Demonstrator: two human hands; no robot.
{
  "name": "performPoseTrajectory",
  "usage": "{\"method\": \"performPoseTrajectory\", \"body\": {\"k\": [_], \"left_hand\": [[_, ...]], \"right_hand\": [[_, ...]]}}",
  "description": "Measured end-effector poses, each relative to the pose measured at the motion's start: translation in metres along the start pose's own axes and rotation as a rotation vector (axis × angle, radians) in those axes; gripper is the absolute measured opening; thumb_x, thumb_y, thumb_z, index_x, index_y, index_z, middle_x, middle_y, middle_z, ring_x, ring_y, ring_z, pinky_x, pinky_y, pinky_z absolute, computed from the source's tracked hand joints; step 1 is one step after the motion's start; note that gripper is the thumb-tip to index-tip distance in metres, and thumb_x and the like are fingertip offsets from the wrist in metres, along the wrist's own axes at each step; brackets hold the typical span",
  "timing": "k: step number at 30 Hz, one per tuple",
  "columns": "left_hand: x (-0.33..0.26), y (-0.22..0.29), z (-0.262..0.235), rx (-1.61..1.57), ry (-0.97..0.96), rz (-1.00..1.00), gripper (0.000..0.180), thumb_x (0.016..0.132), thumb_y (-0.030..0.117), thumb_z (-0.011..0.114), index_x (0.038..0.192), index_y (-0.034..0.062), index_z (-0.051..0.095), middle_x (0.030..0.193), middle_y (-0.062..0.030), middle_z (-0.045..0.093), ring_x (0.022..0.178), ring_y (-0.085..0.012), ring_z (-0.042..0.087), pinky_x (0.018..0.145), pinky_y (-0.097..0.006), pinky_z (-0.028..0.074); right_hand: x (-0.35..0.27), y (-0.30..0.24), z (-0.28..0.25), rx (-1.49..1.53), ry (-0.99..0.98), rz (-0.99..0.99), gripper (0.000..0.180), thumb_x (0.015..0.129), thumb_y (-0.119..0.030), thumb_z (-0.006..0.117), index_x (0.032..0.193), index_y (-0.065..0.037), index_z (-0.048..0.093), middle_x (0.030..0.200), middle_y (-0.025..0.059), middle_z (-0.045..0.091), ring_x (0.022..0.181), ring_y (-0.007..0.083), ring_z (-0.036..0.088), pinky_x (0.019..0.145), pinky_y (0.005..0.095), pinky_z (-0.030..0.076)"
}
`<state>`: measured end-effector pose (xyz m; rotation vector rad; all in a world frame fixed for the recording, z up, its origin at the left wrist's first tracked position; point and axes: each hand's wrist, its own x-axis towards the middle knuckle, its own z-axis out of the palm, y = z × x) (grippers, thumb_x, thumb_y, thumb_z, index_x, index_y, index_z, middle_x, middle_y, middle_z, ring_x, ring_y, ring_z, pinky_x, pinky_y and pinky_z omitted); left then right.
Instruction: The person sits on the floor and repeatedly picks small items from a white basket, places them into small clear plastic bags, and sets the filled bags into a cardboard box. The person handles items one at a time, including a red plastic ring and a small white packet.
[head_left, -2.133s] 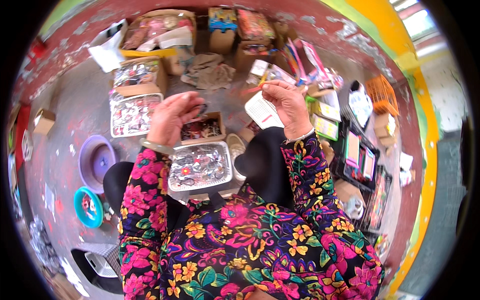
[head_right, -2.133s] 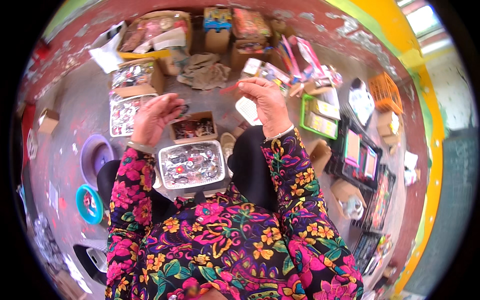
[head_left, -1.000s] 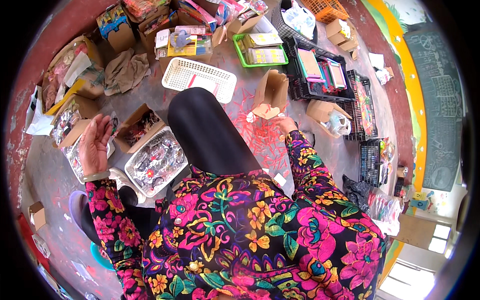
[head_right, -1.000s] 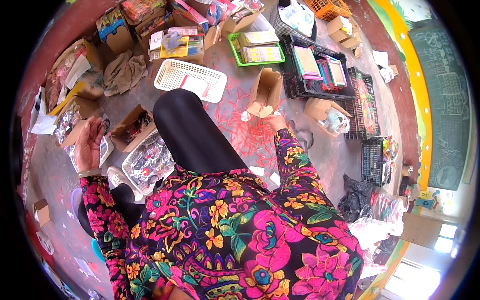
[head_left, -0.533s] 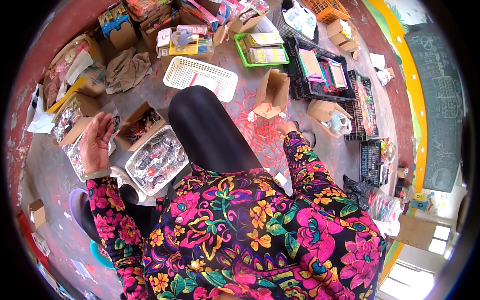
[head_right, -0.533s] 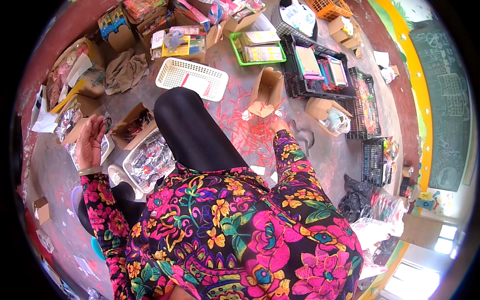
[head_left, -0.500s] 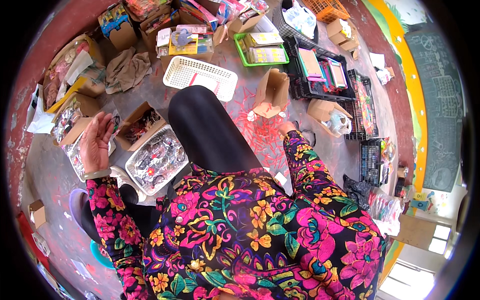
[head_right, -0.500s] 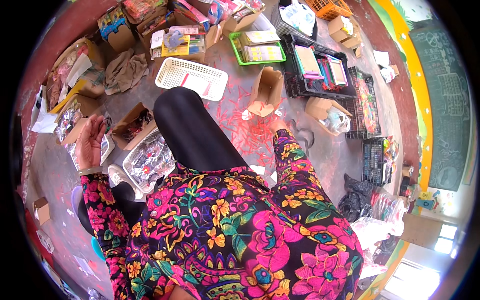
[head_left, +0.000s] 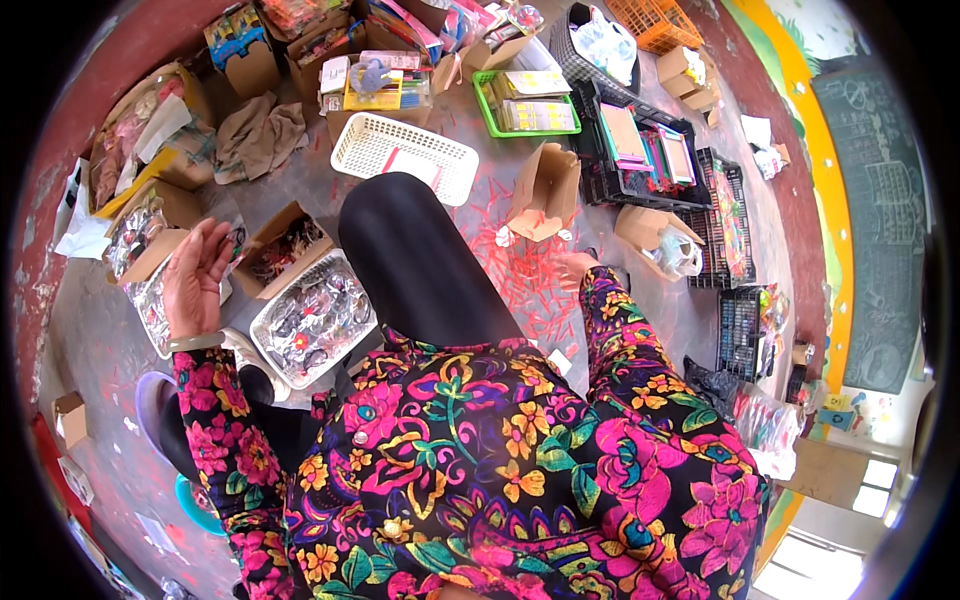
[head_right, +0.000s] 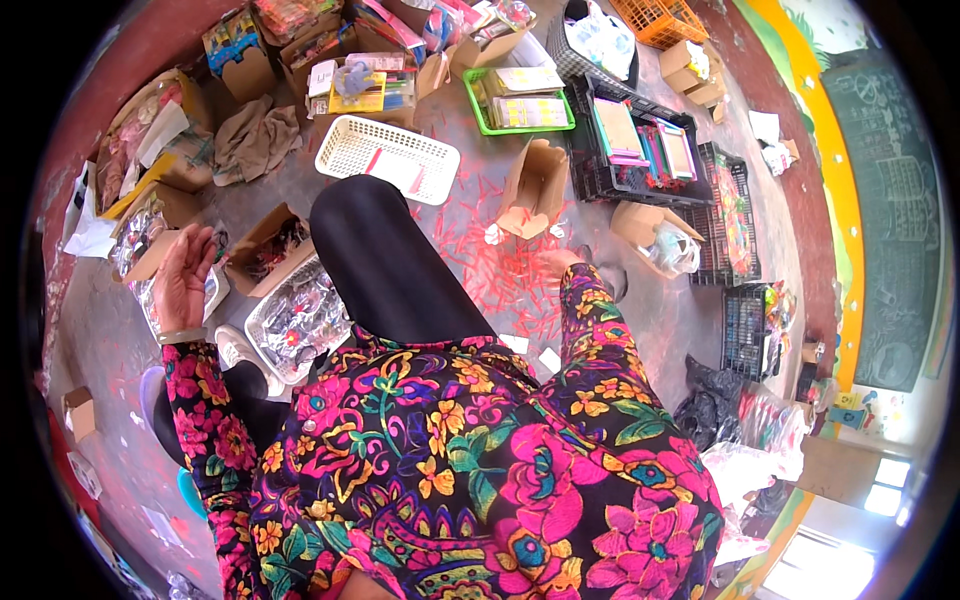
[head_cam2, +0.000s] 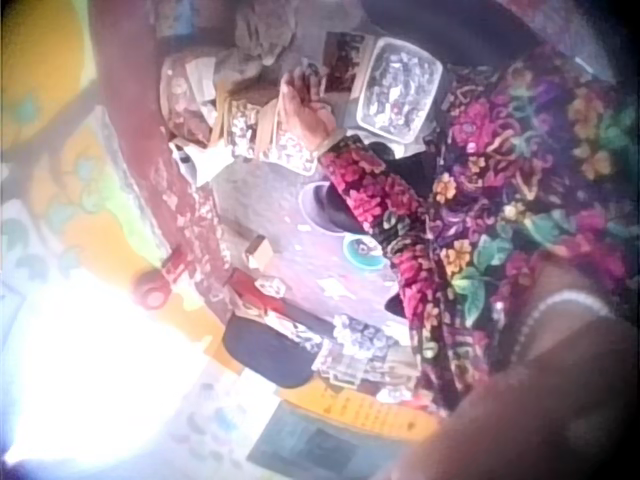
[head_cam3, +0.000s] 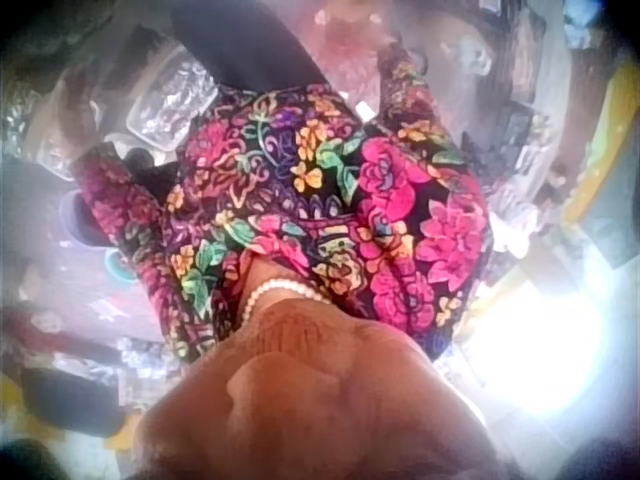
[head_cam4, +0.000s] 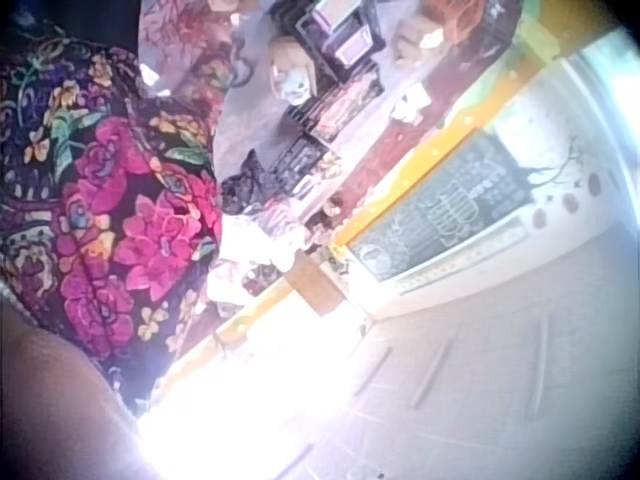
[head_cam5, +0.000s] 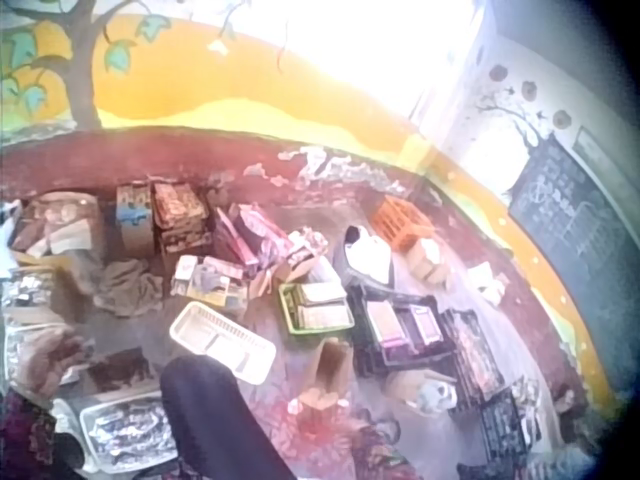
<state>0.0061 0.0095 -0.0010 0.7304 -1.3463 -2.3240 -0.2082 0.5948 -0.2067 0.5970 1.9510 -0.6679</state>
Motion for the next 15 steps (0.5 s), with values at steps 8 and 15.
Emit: {"method": "performPoseTrajectory", "body": {"k": [8, 15], "left_hand": [[0.013, -0.01, 0.005, -0.034, -0.036, -0.038, 0.026, 0.09, 0.014, 0.052, 0.108, -0.0053, 0.054, 0.108, -0.0134, 0.059, 0.103, -0.0239, 0.058, 0.085, -0.032, 0.05], [0.015, -0.011, 0.007, -0.036, -0.067, -0.045, 0.027, 0.09, 0.015, 0.051, 0.108, -0.0055, 0.054, 0.107, -0.013, 0.059, 0.103, -0.0239, 0.057, 0.086, -0.033, 0.049]], "right_hand": [[-0.03, 0.001, -0.016, 0.375, -0.201, -0.074, 0.049, 0.089, -0.046, 0.043, 0.116, -0.005, 0.05, 0.111, 0.0103, 0.059, 0.097, 0.0259, 0.058, 0.078, 0.0411, 0.047], [-0.024, 0.008, -0.008, 0.374, -0.182, 0.037, 0.036, 0.086, -0.033, 0.053, 0.107, -0.004, 0.054, 0.1, 0.0123, 0.063, 0.082, 0.0259, 0.063, 0.065, 0.0358, 0.052]]}}
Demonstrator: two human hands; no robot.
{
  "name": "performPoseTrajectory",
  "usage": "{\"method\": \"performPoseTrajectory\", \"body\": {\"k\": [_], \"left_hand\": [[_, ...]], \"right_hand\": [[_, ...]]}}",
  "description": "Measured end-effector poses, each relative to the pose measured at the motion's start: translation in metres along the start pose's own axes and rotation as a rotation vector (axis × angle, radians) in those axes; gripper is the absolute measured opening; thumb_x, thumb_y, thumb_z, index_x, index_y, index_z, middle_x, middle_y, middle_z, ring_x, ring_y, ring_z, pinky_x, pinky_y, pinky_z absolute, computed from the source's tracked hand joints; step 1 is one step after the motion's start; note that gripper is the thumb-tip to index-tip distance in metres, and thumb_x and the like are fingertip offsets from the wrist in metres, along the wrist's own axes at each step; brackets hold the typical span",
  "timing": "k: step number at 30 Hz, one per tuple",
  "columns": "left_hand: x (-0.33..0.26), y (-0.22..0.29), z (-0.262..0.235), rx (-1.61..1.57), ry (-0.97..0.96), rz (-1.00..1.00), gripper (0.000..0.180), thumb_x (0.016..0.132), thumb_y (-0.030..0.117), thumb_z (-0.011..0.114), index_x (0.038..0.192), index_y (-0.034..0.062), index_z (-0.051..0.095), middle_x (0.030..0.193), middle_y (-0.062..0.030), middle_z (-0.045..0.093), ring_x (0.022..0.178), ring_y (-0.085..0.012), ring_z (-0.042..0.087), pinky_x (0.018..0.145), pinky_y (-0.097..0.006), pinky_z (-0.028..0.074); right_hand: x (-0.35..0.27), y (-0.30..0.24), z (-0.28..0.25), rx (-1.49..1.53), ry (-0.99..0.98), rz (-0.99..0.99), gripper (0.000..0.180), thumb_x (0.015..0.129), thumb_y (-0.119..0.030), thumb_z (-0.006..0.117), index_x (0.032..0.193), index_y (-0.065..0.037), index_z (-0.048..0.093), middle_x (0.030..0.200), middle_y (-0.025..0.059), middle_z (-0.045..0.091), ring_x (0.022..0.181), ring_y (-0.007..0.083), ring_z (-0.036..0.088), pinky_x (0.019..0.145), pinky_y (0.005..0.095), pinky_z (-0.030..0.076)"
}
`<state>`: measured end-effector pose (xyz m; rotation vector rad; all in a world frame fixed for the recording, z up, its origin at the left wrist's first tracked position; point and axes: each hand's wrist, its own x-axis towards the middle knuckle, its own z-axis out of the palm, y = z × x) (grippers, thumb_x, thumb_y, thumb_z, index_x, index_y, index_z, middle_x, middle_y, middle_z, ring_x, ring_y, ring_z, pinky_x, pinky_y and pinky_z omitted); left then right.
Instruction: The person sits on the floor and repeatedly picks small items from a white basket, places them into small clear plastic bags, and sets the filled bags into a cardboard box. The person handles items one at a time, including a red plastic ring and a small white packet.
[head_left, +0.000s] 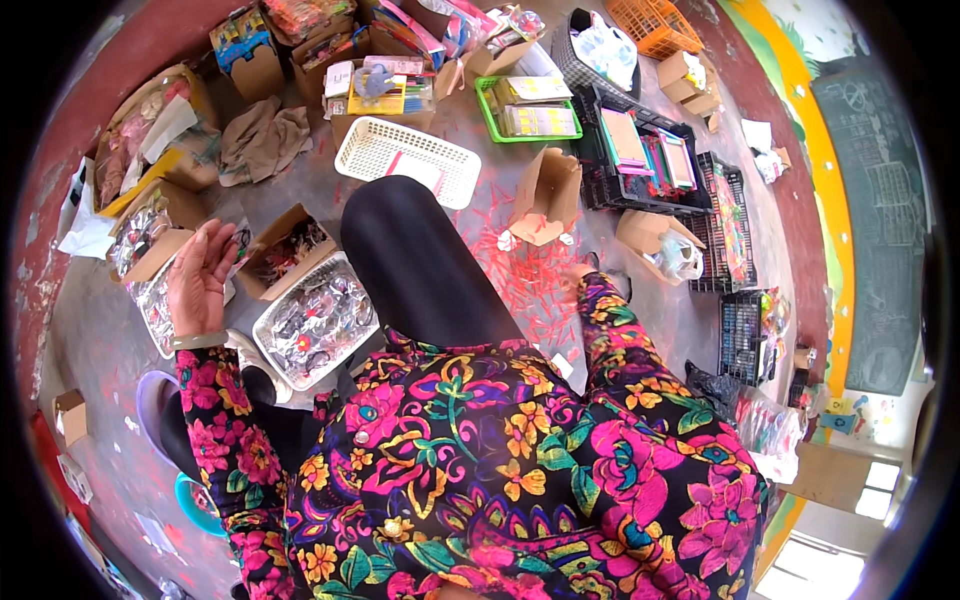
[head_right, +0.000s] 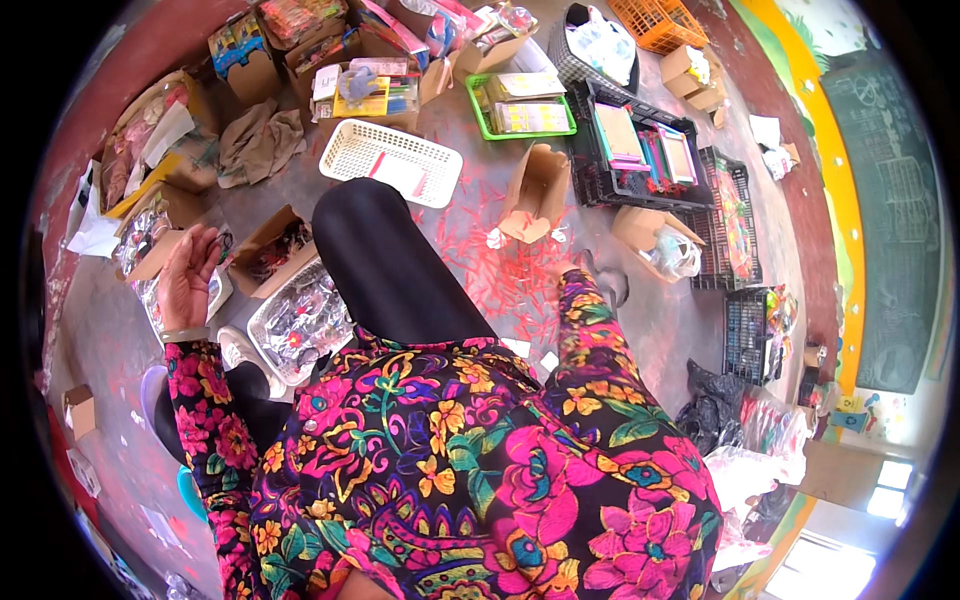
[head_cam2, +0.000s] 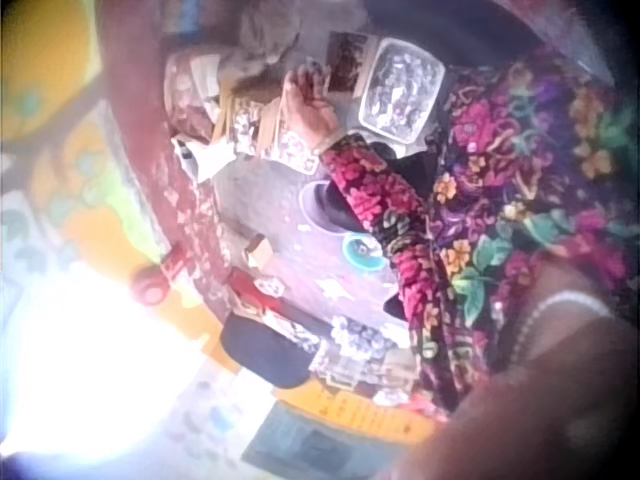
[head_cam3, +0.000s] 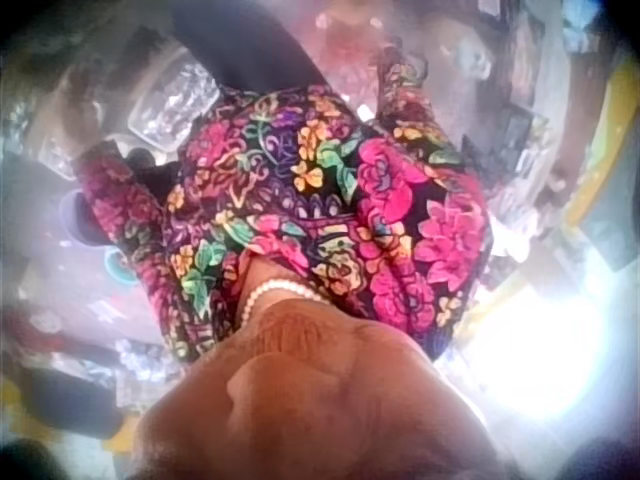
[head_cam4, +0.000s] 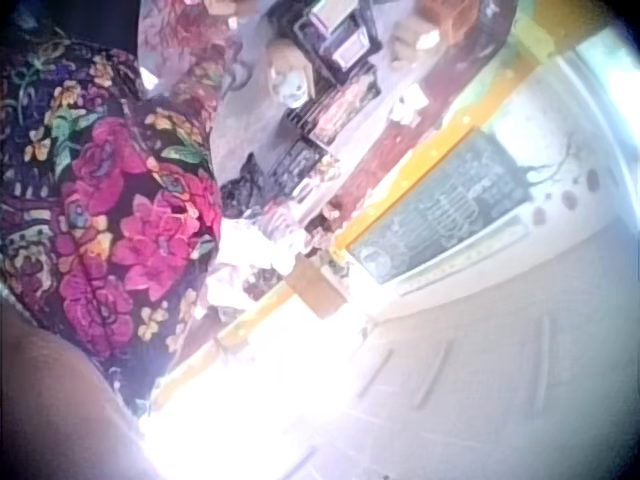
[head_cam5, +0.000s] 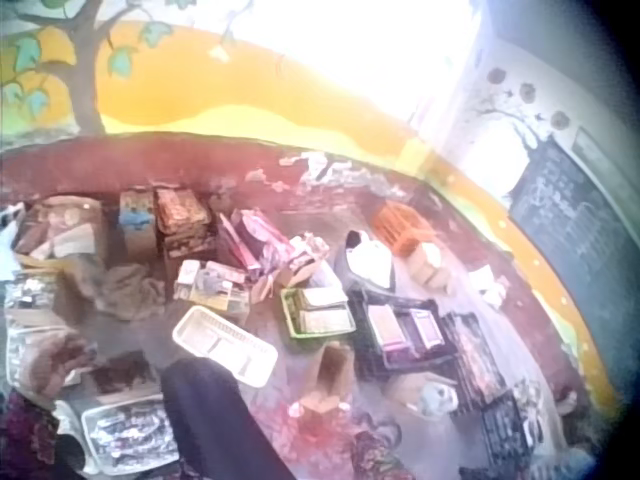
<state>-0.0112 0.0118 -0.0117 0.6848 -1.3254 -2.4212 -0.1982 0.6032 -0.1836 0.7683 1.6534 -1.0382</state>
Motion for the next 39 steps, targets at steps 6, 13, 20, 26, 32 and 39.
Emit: {"method": "performPoseTrajectory", "body": {"k": [6, 13, 20, 26, 32, 39], "left_hand": [[-0.008, 0.002, -0.003, -0.085, -0.04, 0.02, 0.026, 0.09, 0.016, 0.051, 0.107, -0.0034, 0.055, 0.105, -0.0137, 0.06, 0.1, -0.0233, 0.058, 0.084, -0.032, 0.05], [-0.013, 0.021, 0.017, -0.149, -0.057, 0.096, 0.027, 0.092, 0.017, 0.048, 0.108, -0.0026, 0.055, 0.105, -0.0184, 0.061, 0.093, -0.026, 0.061, 0.083, -0.034, 0.05], [-0.015, 0.036, 0.016, -0.197, 0.013, 0.232, 0.025, 0.092, 0.017, 0.047, 0.107, -0.0006, 0.055, 0.105, -0.012, 0.06, 0.091, -0.0202, 0.061, 0.078, -0.03, 0.052], [-0.021, 0.037, 0.01, -0.216, 0.073, 0.226, 0.028, 0.093, 0.019, 0.046, 0.112, -0.0008, 0.052, 0.108, -0.0143, 0.058, 0.092, -0.0218, 0.061, 0.075, -0.029, 0.053], [-0.028, 0.042, 0.017, -0.259, 0.078, 0.132, 0.028, 0.092, 0.018, 0.049, 0.113, 0.0003, 0.051, 0.102, -0.0128, 0.061, 0.093, -0.022, 0.061, 0.068, -0.026, 0.054], [-0.02, 0.03, 0.014, -0.064, 0.17, 0.095, 0.019, 0.085, 0.012, 0.059, 0.102, 0.0038, 0.058, 0.094, -0.0069, 0.064, 0.083, -0.0094, 0.06, 0.055, -0.019, 0.047]], "right_hand": [[-0.045, -0.094, 0.074, -0.307, 0.197, -0.389, 0.021, 0.084, -0.018, 0.057, 0.07, -0.003, 0.062, 0.065, 0.0078, 0.063, 0.053, 0.0161, 0.061, 0.048, 0.0271, 0.05], [-0.2, -0.229, 0.261, -0.219, -0.17, -1.362, 0.022, 0.084, -0.018, 0.058, 0.098, -0.001, 0.062, 0.085, 0.0035, 0.062, 0.076, 0.0076, 0.057, 0.062, 0.0217, 0.046], [-0.235, -0.241, 0.427, -0.452, -0.734, -1.244, 0.039, 0.072, -0.017, 0.073, 0.102, 0.002, 0.057, 0.092, 0.0067, 0.061, 0.083, 0.0111, 0.057, 0.071, 0.0247, 0.048], [-0.224, -0.235, 0.45, -0.368, -0.824, -1.22, 0.012, 0.082, -0.011, 0.062, 0.085, 0.0, 0.065, 0.077, -0.0009, 0.061, 0.075, 0.0052, 0.052, 0.066, 0.0198, 0.041], [-0.224, -0.233, 0.441, -0.293, -0.831, -1.167, 0.016, 0.082, -0.014, 0.063, 0.087, 0.0, 0.067, 0.077, -0.0002, 0.062, 0.071, 0.0046, 0.052, 0.063, 0.0189, 0.04], [-0.227, -0.232, 0.437, -0.271, -0.804, -1.112, 0.015, 0.082, -0.015, 0.063, 0.087, -0.002, 0.068, 0.074, 0.0, 0.063, 0.065, 0.0041, 0.054, 0.055, 0.0177, 0.04]]}}
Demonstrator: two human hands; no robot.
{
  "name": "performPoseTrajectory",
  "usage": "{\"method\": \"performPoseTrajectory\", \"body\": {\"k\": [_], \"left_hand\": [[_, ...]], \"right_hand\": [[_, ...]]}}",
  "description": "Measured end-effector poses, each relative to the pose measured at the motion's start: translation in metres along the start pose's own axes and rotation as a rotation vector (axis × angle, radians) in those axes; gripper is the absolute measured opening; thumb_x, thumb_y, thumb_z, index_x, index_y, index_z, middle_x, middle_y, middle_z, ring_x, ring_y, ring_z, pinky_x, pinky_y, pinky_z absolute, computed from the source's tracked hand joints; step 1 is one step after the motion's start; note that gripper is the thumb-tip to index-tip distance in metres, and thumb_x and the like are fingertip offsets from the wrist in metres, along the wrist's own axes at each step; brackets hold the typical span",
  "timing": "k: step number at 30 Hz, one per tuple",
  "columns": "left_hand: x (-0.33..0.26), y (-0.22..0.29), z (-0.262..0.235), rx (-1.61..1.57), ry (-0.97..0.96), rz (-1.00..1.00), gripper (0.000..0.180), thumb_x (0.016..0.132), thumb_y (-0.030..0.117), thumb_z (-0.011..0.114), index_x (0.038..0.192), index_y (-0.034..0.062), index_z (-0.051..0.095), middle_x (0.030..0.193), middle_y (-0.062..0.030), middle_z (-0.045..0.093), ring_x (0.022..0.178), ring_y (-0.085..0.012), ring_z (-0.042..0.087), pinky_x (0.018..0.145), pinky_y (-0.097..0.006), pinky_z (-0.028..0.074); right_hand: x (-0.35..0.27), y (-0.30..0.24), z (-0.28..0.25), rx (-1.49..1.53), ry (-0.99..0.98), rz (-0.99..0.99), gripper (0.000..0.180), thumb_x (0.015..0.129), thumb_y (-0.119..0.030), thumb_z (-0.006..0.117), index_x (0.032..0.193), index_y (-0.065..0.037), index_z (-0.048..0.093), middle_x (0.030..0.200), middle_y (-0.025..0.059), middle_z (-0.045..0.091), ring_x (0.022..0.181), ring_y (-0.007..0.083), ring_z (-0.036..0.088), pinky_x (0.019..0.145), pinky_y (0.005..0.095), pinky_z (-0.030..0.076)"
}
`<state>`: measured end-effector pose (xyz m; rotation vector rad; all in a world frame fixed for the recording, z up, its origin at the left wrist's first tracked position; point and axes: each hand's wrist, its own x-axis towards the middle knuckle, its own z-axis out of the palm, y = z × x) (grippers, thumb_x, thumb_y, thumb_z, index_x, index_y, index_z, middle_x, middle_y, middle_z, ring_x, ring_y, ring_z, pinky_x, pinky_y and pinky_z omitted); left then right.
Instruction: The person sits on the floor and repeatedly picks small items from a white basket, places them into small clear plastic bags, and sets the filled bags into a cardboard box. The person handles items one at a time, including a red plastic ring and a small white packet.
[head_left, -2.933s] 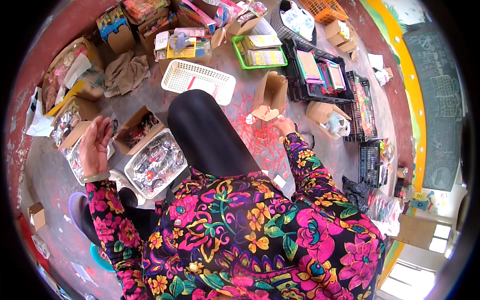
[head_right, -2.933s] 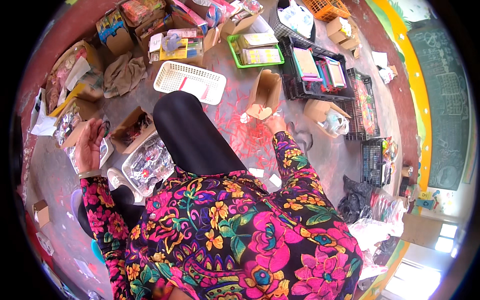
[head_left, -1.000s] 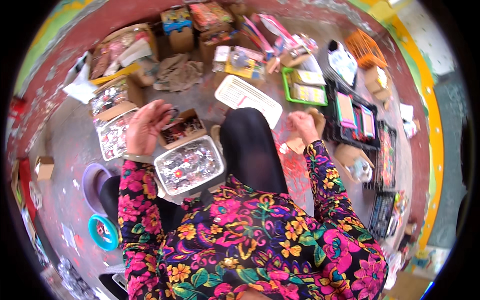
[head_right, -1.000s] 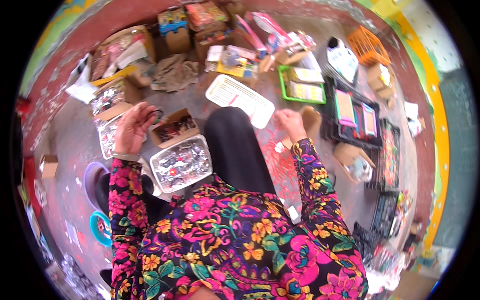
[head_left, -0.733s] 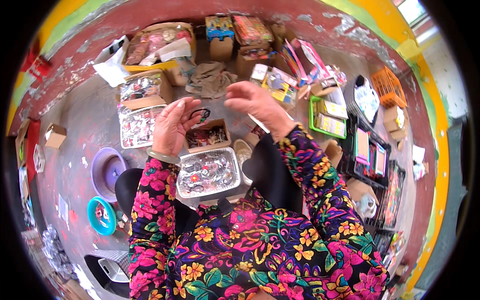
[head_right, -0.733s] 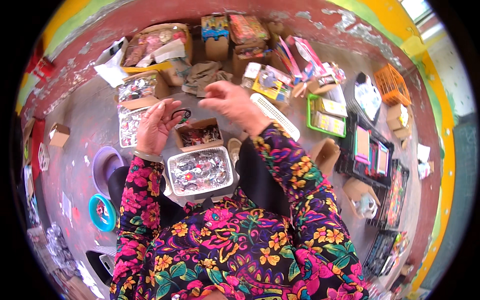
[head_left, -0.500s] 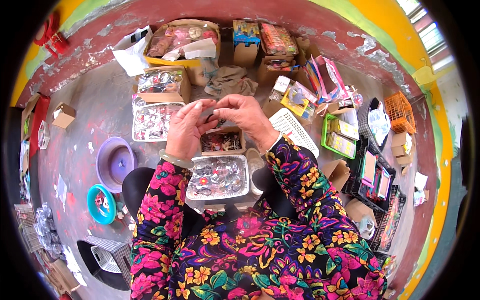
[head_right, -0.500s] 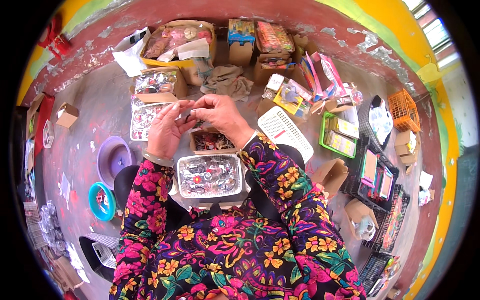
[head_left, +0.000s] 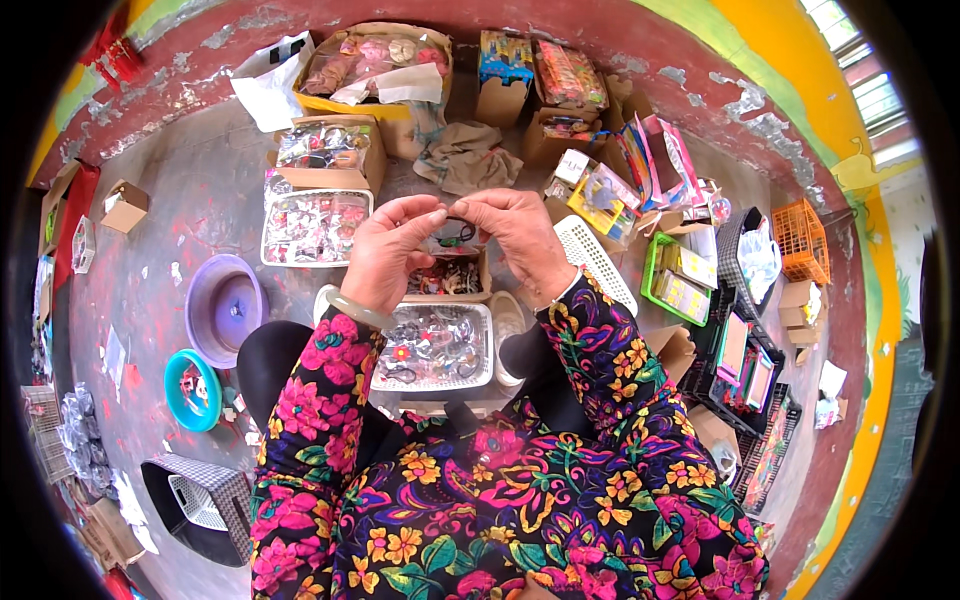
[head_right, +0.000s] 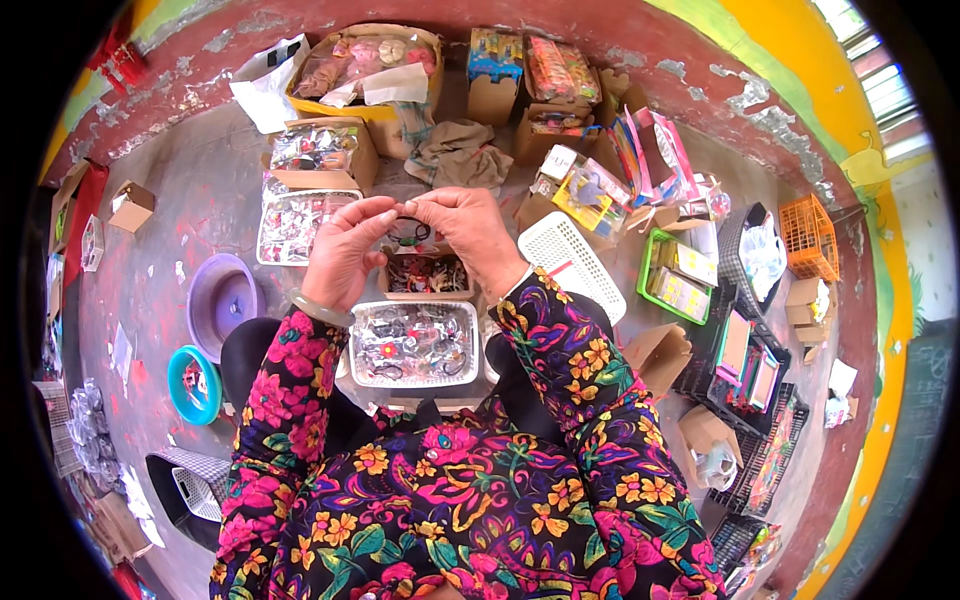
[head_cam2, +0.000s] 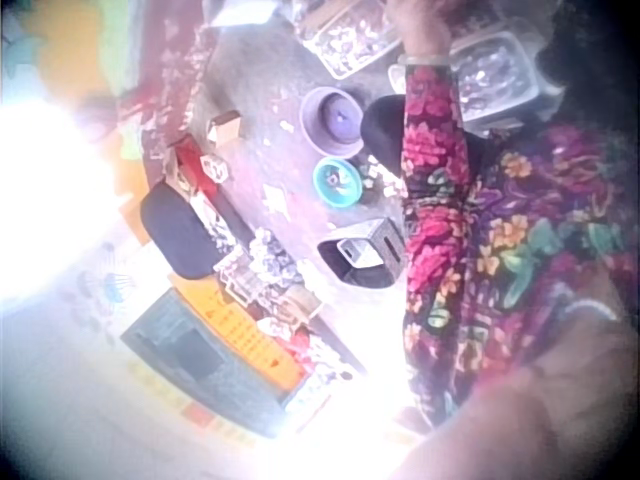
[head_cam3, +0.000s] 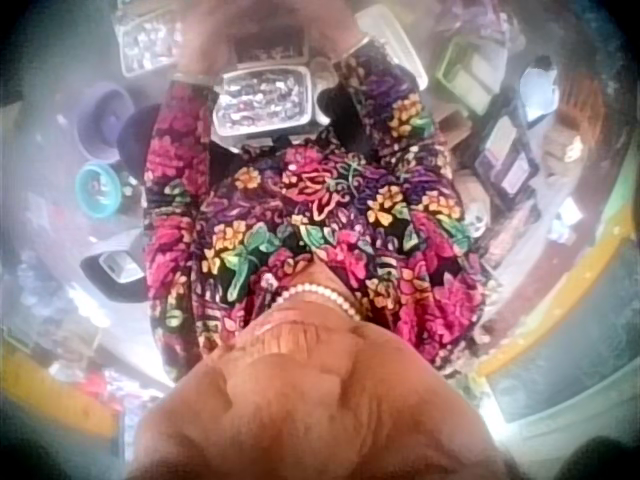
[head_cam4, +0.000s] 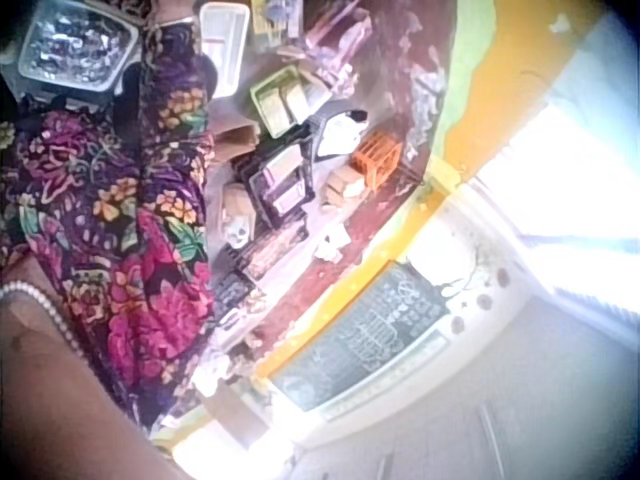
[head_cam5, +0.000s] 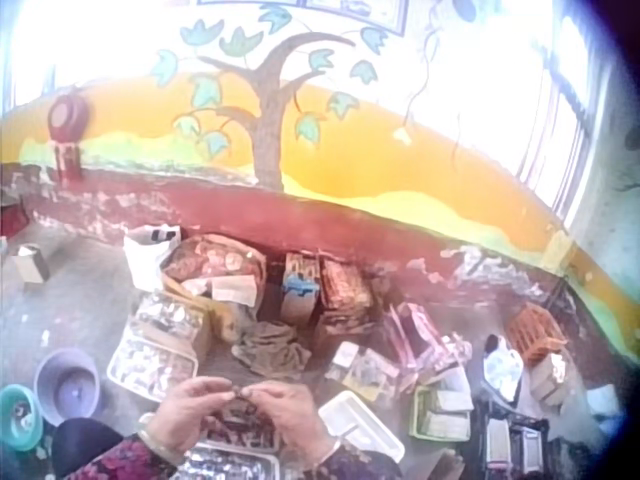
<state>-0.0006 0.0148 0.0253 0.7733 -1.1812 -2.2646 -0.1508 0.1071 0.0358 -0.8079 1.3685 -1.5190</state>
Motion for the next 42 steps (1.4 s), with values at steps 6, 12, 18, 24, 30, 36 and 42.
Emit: {"method": "performPoseTrajectory", "body": {"k": [6, 12, 18, 24, 30, 36, 42], "left_hand": [[0.001, -0.004, -0.002, 0.022, -0.091, -0.066, 0.01, 0.085, 0.011, 0.058, 0.093, 0.0041, 0.059, 0.086, -0.0043, 0.064, 0.075, -0.008, 0.06, 0.053, -0.017, 0.045], [0.001, -0.006, -0.002, -0.071, -0.022, -0.107, 0.01, 0.086, 0.012, 0.057, 0.092, 0.0033, 0.058, 0.083, -0.004, 0.064, 0.071, -0.0087, 0.06, 0.054, -0.017, 0.047], [0.0, -0.005, -0.004, -0.145, 0.013, -0.116, 0.012, 0.086, 0.013, 0.057, 0.095, 0.0034, 0.058, 0.086, -0.0046, 0.064, 0.075, -0.0098, 0.062, 0.057, -0.017, 0.049], [0.001, -0.004, -0.004, -0.158, 0.014, -0.017, 0.015, 0.089, 0.012, 0.053, 0.097, 0.0014, 0.059, 0.094, -0.007, 0.064, 0.089, -0.0127, 0.062, 0.063, -0.017, 0.05], [-0.001, -0.005, -0.002, -0.163, -0.041, 0.023, 0.017, 0.088, 0.009, 0.053, 0.097, -0.0049, 0.059, 0.094, -0.0118, 0.063, 0.089, -0.0201, 0.063, 0.072, -0.023, 0.053], [-0.001, -0.004, -0.003, -0.147, -0.01, 0.009, 0.018, 0.088, 0.009, 0.054, 0.099, -0.0045, 0.057, 0.093, -0.012, 0.063, 0.086, -0.0223, 0.064, 0.072, -0.025, 0.054], [-0.006, -0.001, -0.003, -0.128, -0.03, -0.025, 0.02, 0.088, 0.011, 0.054, 0.103, -0.003, 0.057, 0.092, -0.0111, 0.063, 0.086, -0.0228, 0.064, 0.071, -0.025, 0.054]], "right_hand": [[-0.004, -0.001, 0.002, 0.018, 0.047, 0.019, 0.013, 0.083, -0.015, 0.063, 0.087, -0.003, 0.068, 0.071, -0.0011, 0.062, 0.056, 0.0026, 0.049, 0.045, 0.0164, 0.034], [-0.001, 0.002, -0.002, -0.062, 0.009, 0.103, 0.015, 0.082, -0.016, 0.063, 0.087, -0.003, 0.066, 0.072, -0.0009, 0.062, 0.062, 0.0051, 0.052, 0.054, 0.0186, 0.037], [-0.002, 0.008, -0.001, 0.022, 0.03, 0.11, 0.01, 0.081, -0.014, 0.063, 0.083, -0.005, 0.066, 0.07, -0.0033, 0.059, 0.056, 0.0025, 0.048, 0.047, 0.0169, 0.034], [0.0, 0.007, -0.004, 0.018, -0.016, 0.134, 0.011, 0.08, -0.014, 0.064, 0.084, -0.005, 0.067, 0.075, -0.0022, 0.062, 0.061, 0.0032, 0.05, 0.051, 0.018, 0.036], [0.001, 0.005, -0.007, 0.004, 0.011, 0.03, 0.014, 0.079, -0.013, 0.066, 0.09, -0.004, 0.067, 0.08, -0.0001, 0.064, 0.063, 0.0046, 0.052, 0.054, 0.0187, 0.038], [0.0, 0.004, -0.007, -0.019, 0.003, 0.045, 0.015, 0.08, -0.012, 0.064, 0.091, -0.003, 0.066, 0.08, 0.0006, 0.064, 0.065, 0.0049, 0.053, 0.055, 0.019, 0.04], [-0.002, -0.001, -0.01, -0.019, -0.026, 0.053, 0.017, 0.079, -0.009, 0.062, 0.095, -0.002, 0.066, 0.078, 0.0003, 0.064, 0.065, 0.0052, 0.053, 0.055, 0.0192, 0.04]]}}
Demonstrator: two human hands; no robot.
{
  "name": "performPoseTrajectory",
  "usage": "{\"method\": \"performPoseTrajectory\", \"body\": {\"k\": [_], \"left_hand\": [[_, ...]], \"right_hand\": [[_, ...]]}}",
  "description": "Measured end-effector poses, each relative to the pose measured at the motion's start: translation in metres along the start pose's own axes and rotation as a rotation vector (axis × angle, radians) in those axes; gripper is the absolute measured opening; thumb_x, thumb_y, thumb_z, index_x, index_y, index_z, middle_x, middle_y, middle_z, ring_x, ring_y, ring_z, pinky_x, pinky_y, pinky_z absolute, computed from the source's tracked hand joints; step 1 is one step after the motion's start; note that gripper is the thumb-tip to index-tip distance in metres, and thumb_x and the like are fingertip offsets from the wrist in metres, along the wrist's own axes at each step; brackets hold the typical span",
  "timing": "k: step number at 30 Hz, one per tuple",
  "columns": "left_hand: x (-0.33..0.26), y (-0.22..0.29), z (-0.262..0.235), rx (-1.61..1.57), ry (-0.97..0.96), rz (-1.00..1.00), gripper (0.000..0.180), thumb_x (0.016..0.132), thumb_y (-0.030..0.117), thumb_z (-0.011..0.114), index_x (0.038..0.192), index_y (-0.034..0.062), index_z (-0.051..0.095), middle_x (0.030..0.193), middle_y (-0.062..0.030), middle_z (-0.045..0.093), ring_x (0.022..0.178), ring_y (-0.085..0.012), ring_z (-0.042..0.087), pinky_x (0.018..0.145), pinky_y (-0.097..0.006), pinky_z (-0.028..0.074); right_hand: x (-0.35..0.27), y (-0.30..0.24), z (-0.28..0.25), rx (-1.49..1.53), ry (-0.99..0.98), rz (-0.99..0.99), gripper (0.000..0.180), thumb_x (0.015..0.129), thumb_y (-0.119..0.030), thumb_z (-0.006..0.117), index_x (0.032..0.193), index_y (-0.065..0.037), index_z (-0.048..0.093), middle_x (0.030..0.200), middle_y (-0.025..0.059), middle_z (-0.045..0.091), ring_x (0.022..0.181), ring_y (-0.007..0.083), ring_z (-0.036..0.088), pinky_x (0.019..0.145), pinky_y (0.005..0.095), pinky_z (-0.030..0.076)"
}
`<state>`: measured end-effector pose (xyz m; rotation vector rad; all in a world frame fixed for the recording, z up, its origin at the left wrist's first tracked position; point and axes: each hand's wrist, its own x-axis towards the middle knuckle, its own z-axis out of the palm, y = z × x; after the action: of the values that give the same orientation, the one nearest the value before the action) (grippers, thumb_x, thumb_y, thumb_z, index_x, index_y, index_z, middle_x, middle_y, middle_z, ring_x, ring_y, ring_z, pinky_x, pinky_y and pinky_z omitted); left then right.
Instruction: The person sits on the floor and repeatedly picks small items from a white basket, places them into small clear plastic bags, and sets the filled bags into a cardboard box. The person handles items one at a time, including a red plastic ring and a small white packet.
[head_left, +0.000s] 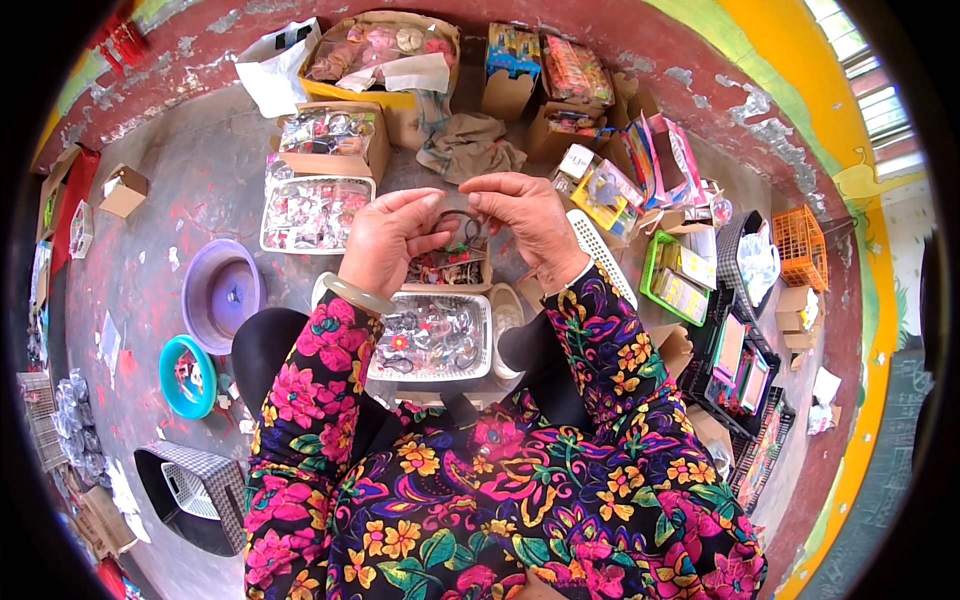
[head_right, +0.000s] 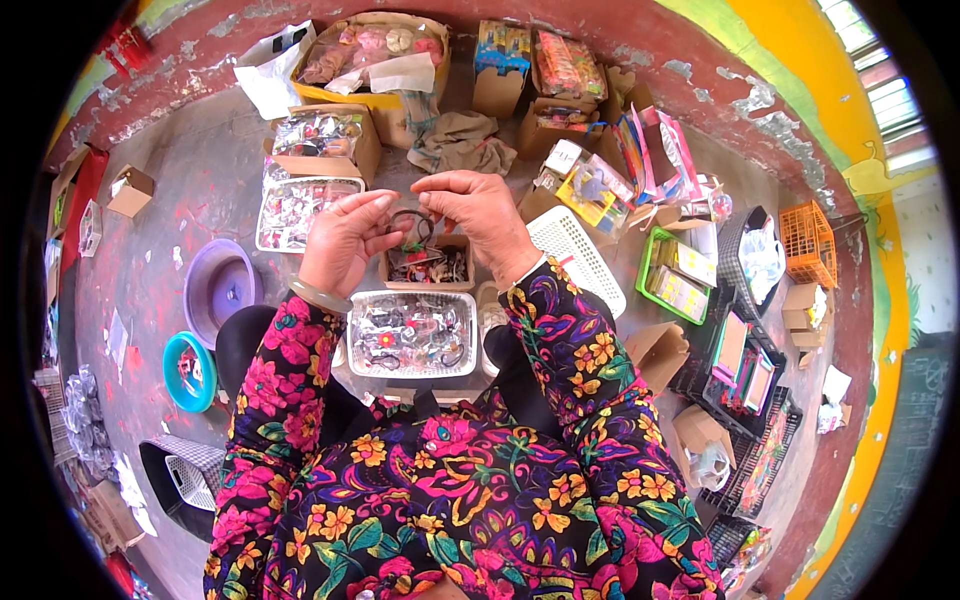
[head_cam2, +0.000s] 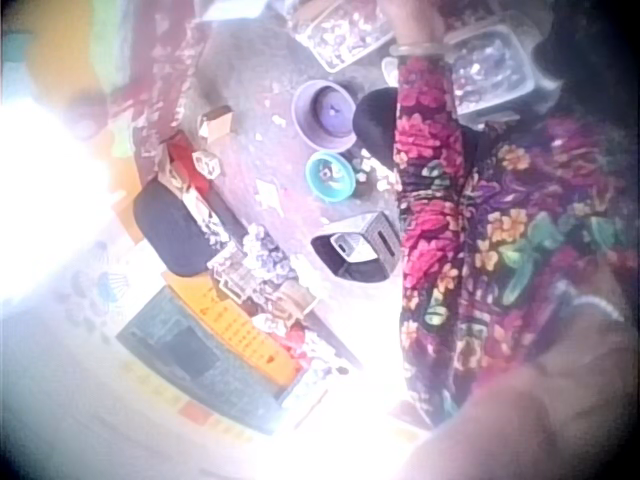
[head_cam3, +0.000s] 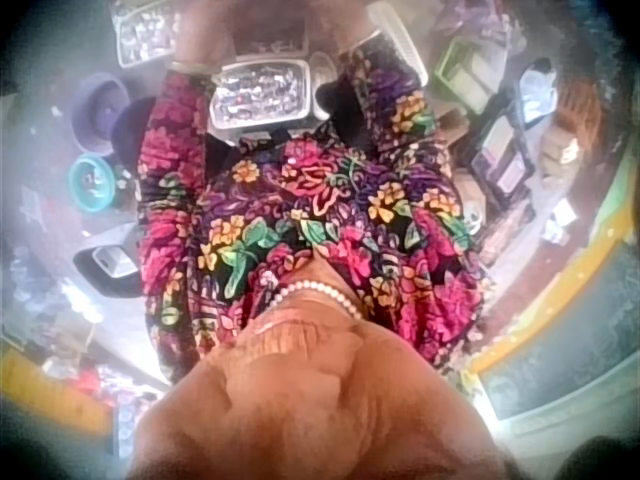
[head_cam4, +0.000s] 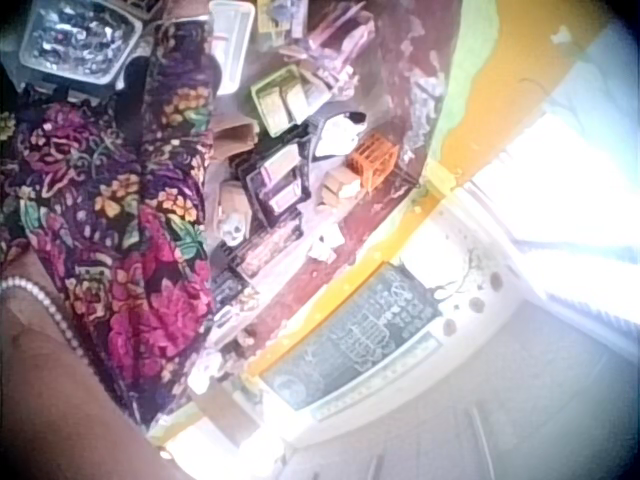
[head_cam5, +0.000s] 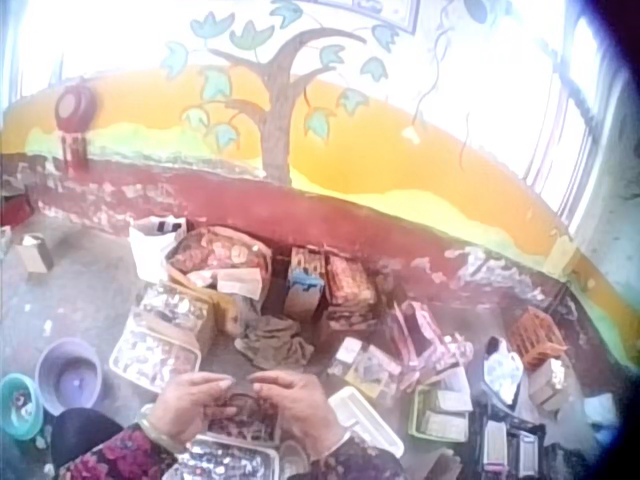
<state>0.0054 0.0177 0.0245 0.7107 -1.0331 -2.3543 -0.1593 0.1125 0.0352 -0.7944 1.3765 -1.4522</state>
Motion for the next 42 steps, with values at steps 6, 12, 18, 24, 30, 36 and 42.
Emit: {"method": "performPoseTrajectory", "body": {"k": [6, 12, 18, 24, 30, 36, 42], "left_hand": [[0.0, 0.003, -0.001, -0.037, -0.068, -0.071, 0.024, 0.09, 0.012, 0.05, 0.106, -0.0042, 0.055, 0.095, -0.0127, 0.063, 0.088, -0.0232, 0.064, 0.071, -0.026, 0.054], [-0.001, 0.005, -0.007, -0.158, -0.135, -0.126, 0.026, 0.09, 0.011, 0.047, 0.107, -0.0068, 0.053, 0.099, -0.0177, 0.061, 0.092, -0.0263, 0.062, 0.076, -0.028, 0.054], [0.0, 0.01, -0.005, -0.294, -0.165, -0.169, 0.027, 0.09, 0.014, 0.047, 0.102, -0.0098, 0.053, 0.098, -0.0194, 0.061, 0.092, -0.0283, 0.062, 0.078, -0.029, 0.054], [0.0, 0.005, -0.003, -0.109, -0.081, -0.107, 0.027, 0.089, 0.018, 0.054, 0.098, -0.0072, 0.055, 0.094, -0.0157, 0.061, 0.087, -0.0245, 0.064, 0.073, -0.026, 0.055], [0.001, 0.001, -0.004, -0.048, -0.025, -0.054, 0.018, 0.088, 0.01, 0.054, 0.097, -0.0043, 0.057, 0.092, -0.0116, 0.063, 0.085, -0.0217, 0.064, 0.07, -0.025, 0.055], [0.001, -0.002, 0.0, 0.014, 0.044, 0.094, 0.018, 0.088, 0.01, 0.054, 0.098, -0.0039, 0.058, 0.091, -0.0109, 0.063, 0.084, -0.0214, 0.064, 0.072, -0.025, 0.054], [-0.001, -0.004, 0.008, 0.125, 0.041, 0.188, 0.017, 0.088, 0.01, 0.054, 0.098, -0.0038, 0.059, 0.091, -0.012, 0.064, 0.083, -0.0198, 0.064, 0.073, -0.026, 0.054]], "right_hand": [[-0.003, 0.0, -0.002, 0.066, -0.024, -0.023, 0.02, 0.078, -0.004, 0.058, 0.096, -0.001, 0.066, 0.075, 0.0005, 0.062, 0.062, 0.0052, 0.051, 0.055, 0.019, 0.039], [-0.006, -0.003, 0.001, 0.055, -0.027, -0.064, 0.018, 0.077, -0.002, 0.055, 0.09, 0.001, 0.067, 0.074, 0.0012, 0.062, 0.061, 0.0054, 0.05, 0.056, 0.0191, 0.039], [-0.006, 0.0, -0.001, 0.008, -0.031, -0.11, 0.018, 0.076, -0.001, 0.054, 0.089, 0.0, 0.068, 0.075, 0.0012, 0.063, 0.061, 0.0051, 0.05, 0.055, 0.0188, 0.039], [-0.006, -0.001, 0.001, -0.08, -0.023, -0.109, 0.019, 0.076, 0.0, 0.053, 0.088, -0.001, 0.068, 0.077, 0.0008, 0.063, 0.061, 0.0046, 0.05, 0.056, 0.0188, 0.04], [-0.004, 0.001, 0.001, -0.027, -0.059, -0.115, 0.021, 0.081, -0.005, 0.055, 0.099, -0.003, 0.065, 0.081, -0.0003, 0.063, 0.069, 0.004, 0.053, 0.058, 0.0187, 0.041], [-0.001, -0.003, 0.004, 0.072, 0.0, 0.005, 0.028, 0.084, -0.017, 0.062, 0.107, -0.003, 0.058, 0.081, -0.0019, 0.061, 0.075, 0.0046, 0.053, 0.065, 0.0188, 0.04], [0.001, 0.007, 0.008, 0.113, -0.051, -0.037, 0.014, 0.079, -0.011, 0.067, 0.09, -0.003, 0.063, 0.079, -0.0014, 0.061, 0.075, 0.0051, 0.052, 0.067, 0.0197, 0.04]]}}
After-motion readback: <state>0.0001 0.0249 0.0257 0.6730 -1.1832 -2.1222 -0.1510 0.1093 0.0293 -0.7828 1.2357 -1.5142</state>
